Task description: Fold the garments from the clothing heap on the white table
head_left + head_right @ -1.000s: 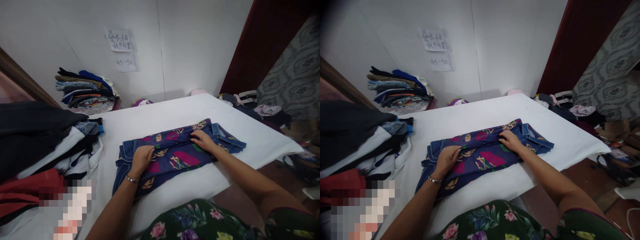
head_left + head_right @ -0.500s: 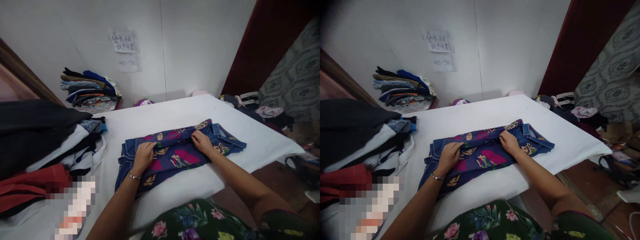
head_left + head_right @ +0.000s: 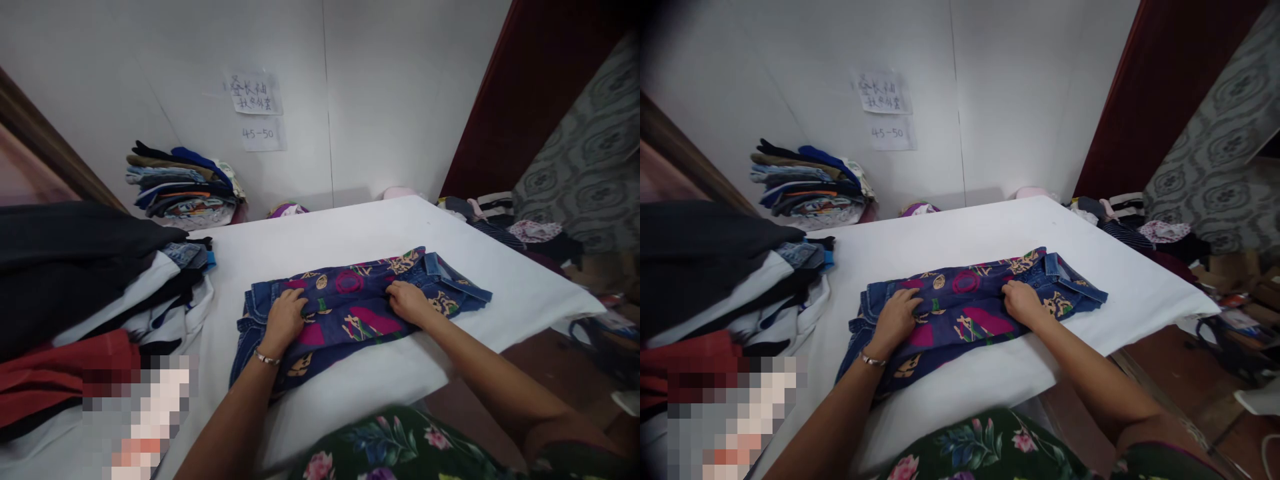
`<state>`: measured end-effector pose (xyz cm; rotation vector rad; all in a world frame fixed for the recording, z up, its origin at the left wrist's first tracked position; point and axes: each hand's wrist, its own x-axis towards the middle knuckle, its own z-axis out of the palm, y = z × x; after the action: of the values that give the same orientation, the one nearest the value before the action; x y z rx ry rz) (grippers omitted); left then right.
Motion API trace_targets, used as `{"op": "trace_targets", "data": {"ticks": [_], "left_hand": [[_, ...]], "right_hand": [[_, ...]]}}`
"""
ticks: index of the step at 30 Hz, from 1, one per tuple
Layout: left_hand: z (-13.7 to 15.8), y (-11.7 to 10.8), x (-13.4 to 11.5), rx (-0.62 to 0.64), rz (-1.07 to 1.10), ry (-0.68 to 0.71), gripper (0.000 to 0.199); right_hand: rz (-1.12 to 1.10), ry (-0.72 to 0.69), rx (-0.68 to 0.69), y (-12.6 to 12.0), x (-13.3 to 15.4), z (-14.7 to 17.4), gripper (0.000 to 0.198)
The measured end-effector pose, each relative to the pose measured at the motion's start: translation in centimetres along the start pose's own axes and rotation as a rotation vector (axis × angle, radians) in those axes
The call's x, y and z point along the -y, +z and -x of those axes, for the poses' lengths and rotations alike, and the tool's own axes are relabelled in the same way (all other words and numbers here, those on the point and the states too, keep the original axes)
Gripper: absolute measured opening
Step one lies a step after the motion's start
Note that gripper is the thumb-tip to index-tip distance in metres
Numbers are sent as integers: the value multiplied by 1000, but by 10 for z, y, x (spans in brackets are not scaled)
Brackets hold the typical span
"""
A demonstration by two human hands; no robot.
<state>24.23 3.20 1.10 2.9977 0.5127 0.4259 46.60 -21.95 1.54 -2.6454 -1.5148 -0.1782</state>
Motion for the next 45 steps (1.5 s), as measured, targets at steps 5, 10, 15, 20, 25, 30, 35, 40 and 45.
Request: {"op": "trace_targets", "data": {"ticks": [5,10,15,20,25,30,35,40,45], "left_hand": [[3,0,1,93,48,-17,43],[6,-9,-7,166,70,-45,39],[7,-15,-12,200,117,-106,54],[6,-10,-9,180,243,-161,50],[4,-12,7,33,478,-229,39],[22,-34,45,-246,387,-592,33],[51,-40,66,-26,316,-924,59],[50,-35,64,14,369,-986,72],[39,-39,67,24,468,-995,69]], "right_hand": [[-30,-26,-54,-12,0,-5,25],[-123,-150,-357,-25,-4,-42,37],[-12,166,-80,19,-25,-68,59],[48,270,112,62,-44,-64,65],[46,244,69,65,-47,-63,66],[1,232,23,69,-49,-63,67],[-106,253,6,62,-50,-66,66],[-242,121,-128,24,-14,-69,65],[-276,-145,-61,7,52,-63,64]]}}
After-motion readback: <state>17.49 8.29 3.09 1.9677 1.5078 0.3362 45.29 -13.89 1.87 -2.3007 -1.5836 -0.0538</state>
